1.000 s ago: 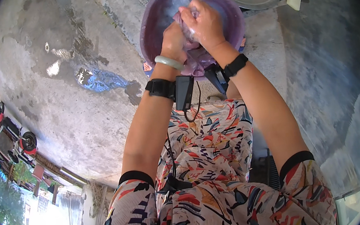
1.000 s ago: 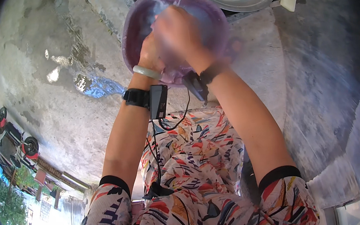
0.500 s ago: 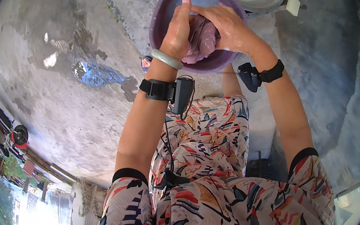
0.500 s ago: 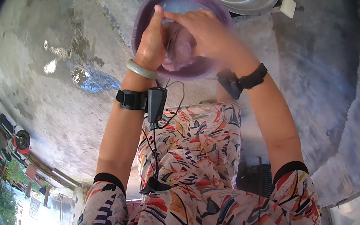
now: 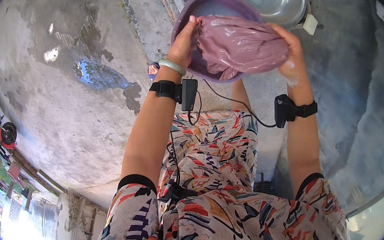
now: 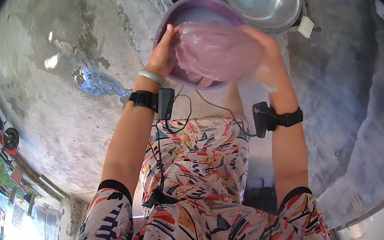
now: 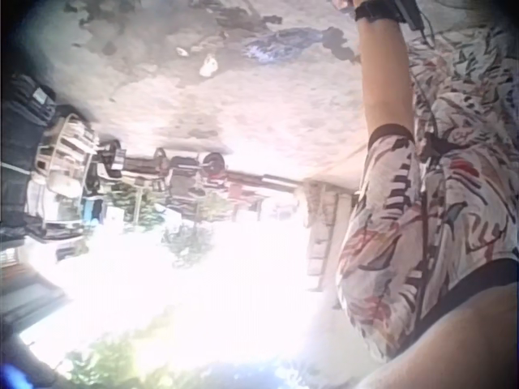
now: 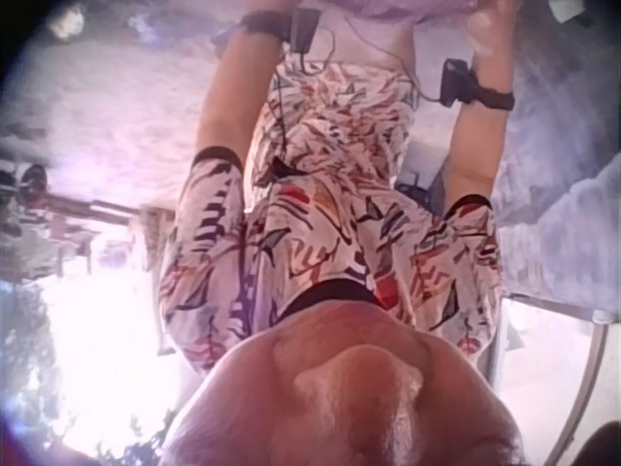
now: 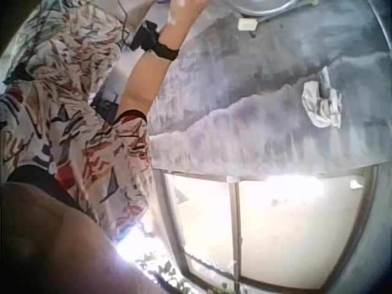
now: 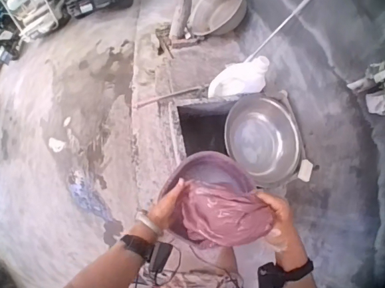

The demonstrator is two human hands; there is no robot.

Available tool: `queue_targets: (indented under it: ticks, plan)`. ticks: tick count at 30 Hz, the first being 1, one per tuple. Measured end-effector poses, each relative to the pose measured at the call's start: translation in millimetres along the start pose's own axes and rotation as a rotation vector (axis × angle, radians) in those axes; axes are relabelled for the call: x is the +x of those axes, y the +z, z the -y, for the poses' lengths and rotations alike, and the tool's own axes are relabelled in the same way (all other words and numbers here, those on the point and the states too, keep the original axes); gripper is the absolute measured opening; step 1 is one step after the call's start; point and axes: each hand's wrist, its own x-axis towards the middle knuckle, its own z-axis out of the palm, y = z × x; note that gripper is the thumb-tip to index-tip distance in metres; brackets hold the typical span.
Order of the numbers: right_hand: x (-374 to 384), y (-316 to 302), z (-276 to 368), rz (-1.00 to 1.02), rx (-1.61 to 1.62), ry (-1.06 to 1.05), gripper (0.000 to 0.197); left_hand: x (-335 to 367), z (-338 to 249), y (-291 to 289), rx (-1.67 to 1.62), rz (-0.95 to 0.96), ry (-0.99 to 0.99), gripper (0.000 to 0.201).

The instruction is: The person rubs a piece of clothing with a bar of soap over a purple basin, then continues to scrub and rinse the garment by hand in the basin.

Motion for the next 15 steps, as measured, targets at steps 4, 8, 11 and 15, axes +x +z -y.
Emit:
queue_targets:
  ticks: [4, 8, 11, 15]
  plan:
    - [-0.1, 1.0, -8.3, -0.171, 0.240, 0.083, 0.037, -24.9, -16.0, 34.4, -0.296, -0.064, -0.240, 0.071]
    - [-5.1, -4.1, -74.3, -0.279, 0.197, 0.095, 0.038, -5.7, 13.4, 18.2, -0.550, 0.101, -0.100, 0.065]
    - [-12.6, -10.0, -110.6, -0.334, 0.291, 0.064, 0.044, 7.2, 15.9, 21.6, -0.553, 0.089, -0.035, 0.042]
    - [-16.4, -7.7, -107.0, -0.291, 0.543, 0.296, 0.062, 6.8, 8.2, 25.2, -0.437, -0.021, -0.023, 0.028]
